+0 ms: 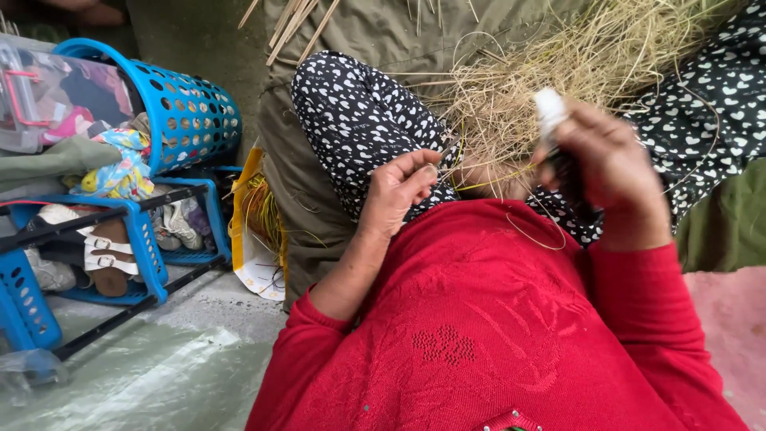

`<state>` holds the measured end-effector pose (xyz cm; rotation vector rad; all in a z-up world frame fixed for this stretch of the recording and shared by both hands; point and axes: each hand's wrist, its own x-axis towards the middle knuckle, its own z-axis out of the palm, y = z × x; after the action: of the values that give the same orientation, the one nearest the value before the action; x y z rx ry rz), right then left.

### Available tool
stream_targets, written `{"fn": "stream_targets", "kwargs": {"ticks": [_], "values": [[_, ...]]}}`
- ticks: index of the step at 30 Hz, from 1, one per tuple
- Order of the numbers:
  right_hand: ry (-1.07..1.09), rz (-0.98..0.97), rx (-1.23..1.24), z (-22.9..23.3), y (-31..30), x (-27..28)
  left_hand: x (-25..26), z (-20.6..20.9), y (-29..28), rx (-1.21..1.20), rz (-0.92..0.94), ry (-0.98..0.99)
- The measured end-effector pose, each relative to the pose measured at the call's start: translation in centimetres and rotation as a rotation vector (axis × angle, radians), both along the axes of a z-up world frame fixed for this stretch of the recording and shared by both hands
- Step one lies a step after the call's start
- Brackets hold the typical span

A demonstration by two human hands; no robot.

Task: Preparing straw fibers by selecting and trimming them with a small knife for craft use.

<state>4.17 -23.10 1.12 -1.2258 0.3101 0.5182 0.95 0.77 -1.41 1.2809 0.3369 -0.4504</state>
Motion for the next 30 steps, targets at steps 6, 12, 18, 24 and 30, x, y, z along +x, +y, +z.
{"fn": "stream_targets", "kwargs": {"ticks": [6, 12, 18, 24, 30], "values": [[-0.123, 0.213, 0.223, -2.0, 4.3, -1.7, 0.0, -0.2, -2.7, 0.139, 0.010, -0.165], [-0.124, 0.232, 0.237, -3.7, 4.3, -1.9, -0.4, 0.4, -2.9, 0.065, 0.002, -0.137], [-0.118, 0.176, 0.257, -4.5, 3.6, -2.4, -1.3, -0.2, -2.4, -0.044, -0.007, -0.006], [-0.124, 0.068, 0.262, -5.6, 1.7, -1.8, -1.9, 0.9, -2.0, -0.075, -0.017, 0.082], [-0.080, 0.039, 0.438, -2.9, 0.0, -0.8, -2.1, 0.5, 0.8, -0.259, -0.144, 0.177]]}}
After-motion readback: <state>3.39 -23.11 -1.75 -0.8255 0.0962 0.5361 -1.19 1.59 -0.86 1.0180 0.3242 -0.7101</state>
